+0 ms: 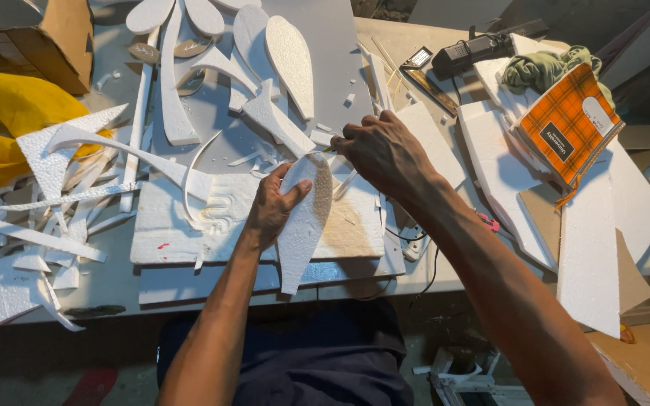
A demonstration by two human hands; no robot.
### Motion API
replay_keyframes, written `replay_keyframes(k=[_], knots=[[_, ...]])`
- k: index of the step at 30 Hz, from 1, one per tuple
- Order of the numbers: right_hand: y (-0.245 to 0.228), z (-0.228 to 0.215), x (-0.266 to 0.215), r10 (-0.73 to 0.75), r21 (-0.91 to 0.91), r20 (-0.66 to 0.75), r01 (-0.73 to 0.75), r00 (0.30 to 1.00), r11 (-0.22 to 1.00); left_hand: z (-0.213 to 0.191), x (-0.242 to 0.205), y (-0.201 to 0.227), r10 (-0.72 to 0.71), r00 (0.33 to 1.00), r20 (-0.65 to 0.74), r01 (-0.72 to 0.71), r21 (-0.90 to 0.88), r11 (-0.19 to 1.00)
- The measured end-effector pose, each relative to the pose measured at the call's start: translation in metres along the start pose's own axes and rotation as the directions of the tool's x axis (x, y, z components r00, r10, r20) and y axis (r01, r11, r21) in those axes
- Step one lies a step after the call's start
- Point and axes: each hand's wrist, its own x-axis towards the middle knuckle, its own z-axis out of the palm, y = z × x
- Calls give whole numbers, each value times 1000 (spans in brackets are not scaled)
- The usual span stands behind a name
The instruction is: The person is using a craft knife to carefully trim and refine the edges of white foam shapes on a workshop table.
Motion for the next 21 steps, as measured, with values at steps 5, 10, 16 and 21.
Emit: replay_keyframes(k=[5,10,16,21], knots=[[3,-5,-4,2,-34,55,0,998,999,0,0,-3,49,999,4,-49,17,999],[1,-3,-2,-17,-29,25,17,1000,999,0,2,-4,37,999,8,-37,-2,999],[2,-12,-10,-26,-108,31,29,999,994,1,-3,1,77,997,20,-77,-4,997],[-3,-7,-4,-13,-58,-7,12,1000,998,3,-6,11,11,1000,-11,-11,19,1000]])
